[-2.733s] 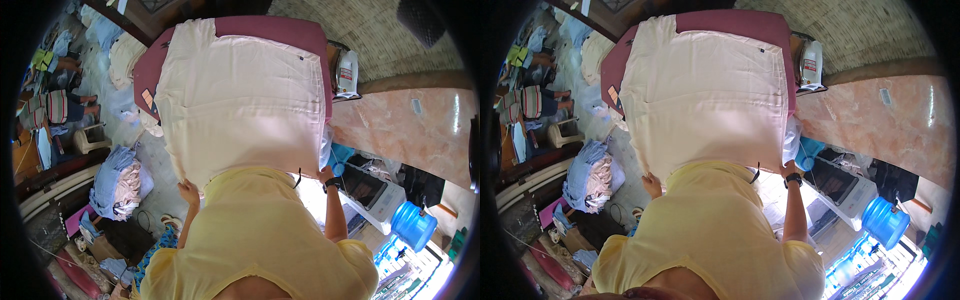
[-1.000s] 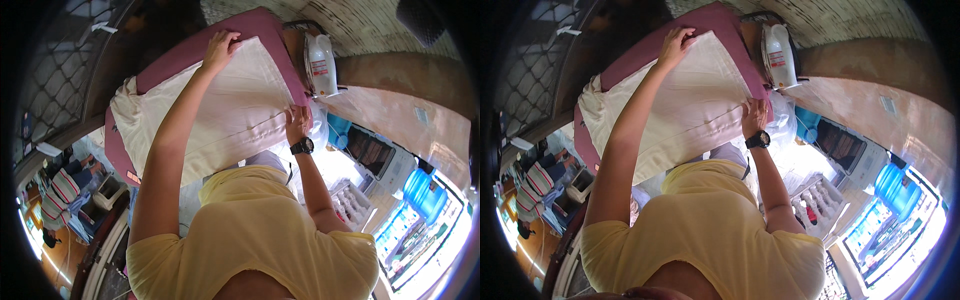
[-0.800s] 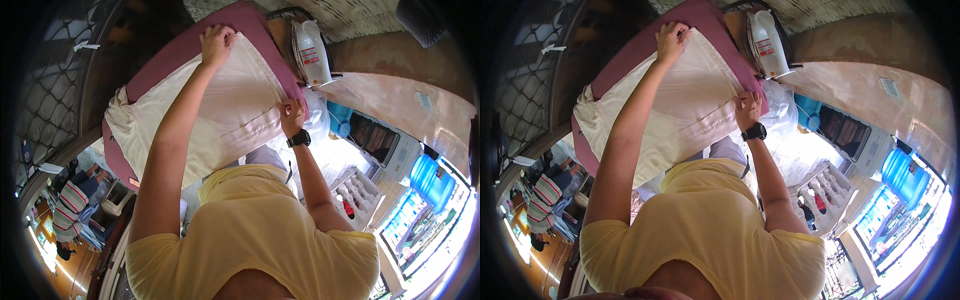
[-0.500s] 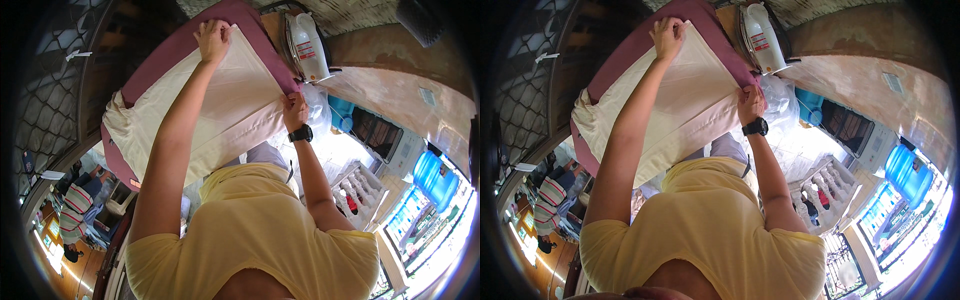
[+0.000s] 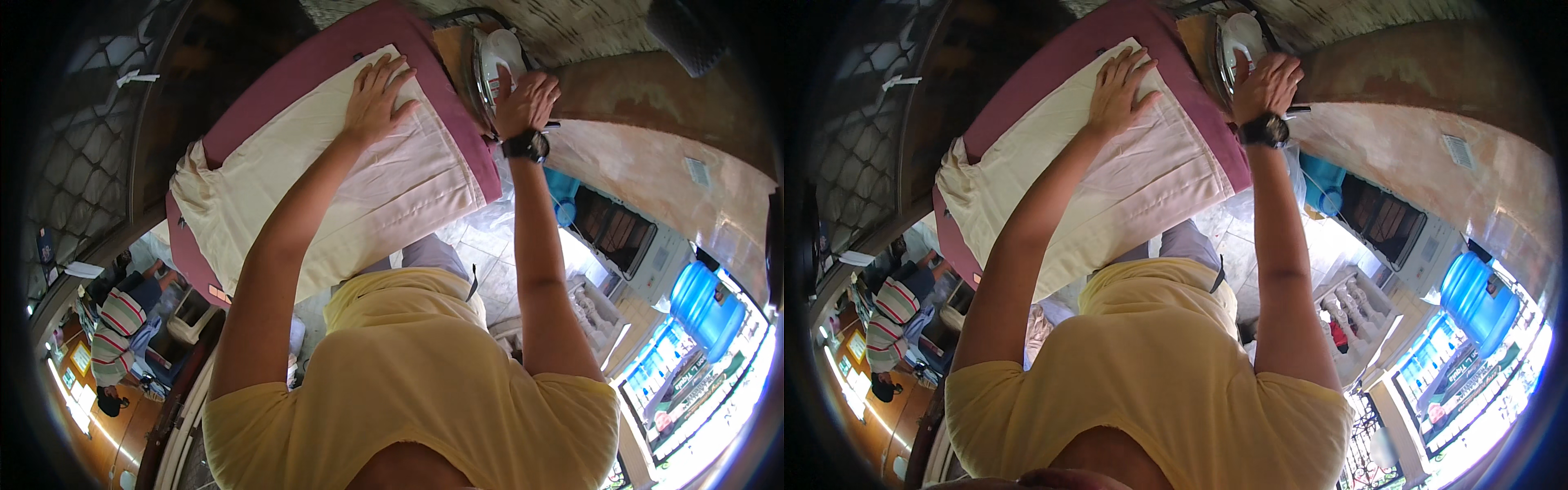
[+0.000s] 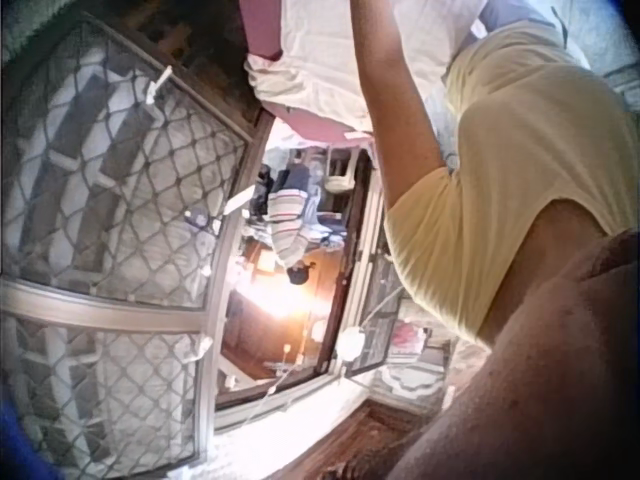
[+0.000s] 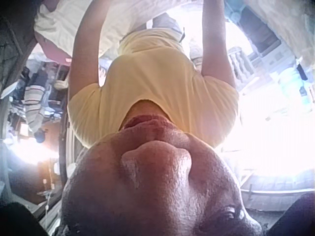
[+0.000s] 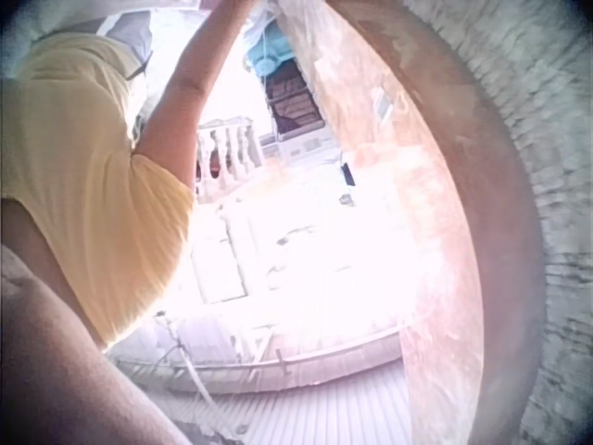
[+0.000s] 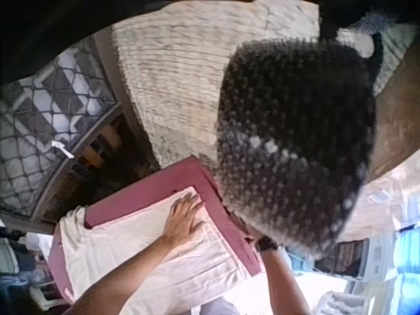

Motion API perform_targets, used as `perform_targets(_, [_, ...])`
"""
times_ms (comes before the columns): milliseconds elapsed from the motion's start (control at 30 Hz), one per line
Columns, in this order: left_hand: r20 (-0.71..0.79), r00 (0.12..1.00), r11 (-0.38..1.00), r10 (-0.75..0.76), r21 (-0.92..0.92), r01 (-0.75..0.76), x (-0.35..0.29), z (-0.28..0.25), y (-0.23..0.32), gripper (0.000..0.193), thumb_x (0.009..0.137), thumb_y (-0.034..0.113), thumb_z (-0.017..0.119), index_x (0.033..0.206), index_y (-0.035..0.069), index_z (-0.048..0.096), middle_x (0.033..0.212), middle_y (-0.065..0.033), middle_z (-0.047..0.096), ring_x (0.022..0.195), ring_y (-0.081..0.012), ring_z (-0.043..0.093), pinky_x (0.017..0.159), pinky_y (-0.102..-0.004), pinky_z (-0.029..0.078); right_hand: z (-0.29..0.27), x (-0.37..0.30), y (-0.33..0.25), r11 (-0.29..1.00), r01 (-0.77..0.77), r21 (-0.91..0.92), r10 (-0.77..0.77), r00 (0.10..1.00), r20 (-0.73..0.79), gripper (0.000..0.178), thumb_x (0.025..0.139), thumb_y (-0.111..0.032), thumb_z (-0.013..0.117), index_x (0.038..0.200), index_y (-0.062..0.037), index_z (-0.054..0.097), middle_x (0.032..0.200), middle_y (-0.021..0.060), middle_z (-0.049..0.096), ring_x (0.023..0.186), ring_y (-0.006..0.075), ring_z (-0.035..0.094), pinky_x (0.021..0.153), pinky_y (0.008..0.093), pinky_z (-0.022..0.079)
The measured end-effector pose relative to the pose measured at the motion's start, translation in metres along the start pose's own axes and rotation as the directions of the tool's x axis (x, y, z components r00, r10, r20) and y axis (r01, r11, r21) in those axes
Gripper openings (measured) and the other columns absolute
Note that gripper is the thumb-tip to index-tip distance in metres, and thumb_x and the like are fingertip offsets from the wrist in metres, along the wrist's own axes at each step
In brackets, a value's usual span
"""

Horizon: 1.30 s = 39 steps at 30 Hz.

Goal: The person spreads a white garment onto an ironing board, aligns the seams, and irons the fabric with a steam iron, moving the iron repeatedly across the surface.

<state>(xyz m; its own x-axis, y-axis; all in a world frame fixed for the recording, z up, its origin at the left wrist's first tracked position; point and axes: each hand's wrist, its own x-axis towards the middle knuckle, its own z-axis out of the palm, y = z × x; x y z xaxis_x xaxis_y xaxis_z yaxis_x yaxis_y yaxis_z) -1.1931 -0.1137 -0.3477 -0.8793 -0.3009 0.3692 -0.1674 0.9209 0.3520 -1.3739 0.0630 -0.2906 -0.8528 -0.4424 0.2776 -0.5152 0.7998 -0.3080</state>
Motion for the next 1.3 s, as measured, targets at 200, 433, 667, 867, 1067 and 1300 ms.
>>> perform_targets(200, [0.17,0.961,0.919,-0.217,-0.295,0.26,0.026,0.01,-0.037,0.033,0.096,0.028,0.053,0.127,0.017,0.057,0.125,-0.0003,0.059,0.119,-0.0238,0.048,0.106,-0.0422,0.033,0.003,0.047,0.021,0.952,-0.177,0.248,0.052,0.897,0.438,0.069,0.082,-0.061,0.063,0.116,-0.0006,0.061,0.104,0.0249,0.066,0.101,0.0389,0.062,0.086,0.0431,0.048])
perform_targets(433, [0.734,0.646,0.407,-0.21,-0.535,0.74,0.087,-0.027,-0.072,0.047,0.104,0.037,0.03,0.134,0.007,0.051,0.131,-0.0004,0.059,0.121,-0.0143,0.049,0.102,-0.0297,0.036,-0.044,-0.018,-0.026,0.873,0.211,0.439,-0.338,0.912,0.234,0.049,0.084,-0.048,0.067,0.102,-0.0022,0.067,0.084,0.0193,0.069,0.076,0.0328,0.069,0.066,0.0393,0.053])
perform_targets(667, [0.692,0.669,0.125,-0.272,-0.664,0.737,0.077,-0.054,-0.086,0.049,0.104,0.042,0.03,0.132,0.008,0.051,0.131,-0.0042,0.059,0.118,-0.0147,0.052,0.098,-0.0276,0.036,-0.019,-0.082,-0.082,0.923,0.29,0.255,-0.329,0.936,0.126,0.042,0.082,-0.045,0.071,0.082,-0.0031,0.066,0.063,0.0173,0.063,0.058,0.0384,0.062,0.056,0.0445,0.05])
perform_targets(867, [-0.232,0.813,0.753,-0.534,-0.567,0.333,-0.015,-0.056,-0.041,0.015,0.088,0.006,0.062,0.103,0.003,0.059,0.104,-0.0104,0.061,0.103,-0.0218,0.057,0.09,-0.0357,0.043,0.012,-0.034,-0.129,0.988,0.152,0.008,-0.152,0.979,0.136,0.065,0.081,-0.067,0.057,0.082,-0.003,0.066,0.067,0.0225,0.065,0.067,0.0422,0.066,0.06,0.0499,0.054])
perform_targets(1067, [-0.014,0.924,0.9,-0.382,0.224,0.375,-0.086,-0.038,-0.02,0.059,0.093,0.045,0.051,0.144,0.02,0.038,0.154,-0.0023,0.027,0.143,-0.0269,0.02,0.114,-0.0561,0.017,0.014,-0.024,-0.124,0.985,0.156,0.079,-0.168,0.966,0.196,0.064,0.081,-0.066,0.058,0.08,-0.0027,0.065,0.065,0.0207,0.065,0.066,0.0394,0.066,0.06,0.0476,0.055])
perform_targets(1300, [0.004,0.905,0.887,-0.426,0.197,0.417,-0.087,-0.041,-0.023,0.06,0.095,0.051,0.042,0.147,0.021,0.033,0.157,-0.0006,0.023,0.145,-0.0253,0.016,0.116,-0.0548,0.013,0.023,-0.005,-0.13,0.986,0.102,0.135,-0.137,0.95,0.28,0.059,0.083,-0.062,0.06,0.097,-0.0056,0.067,0.078,0.0194,0.068,0.074,0.0373,0.068,0.067,0.046,0.055])
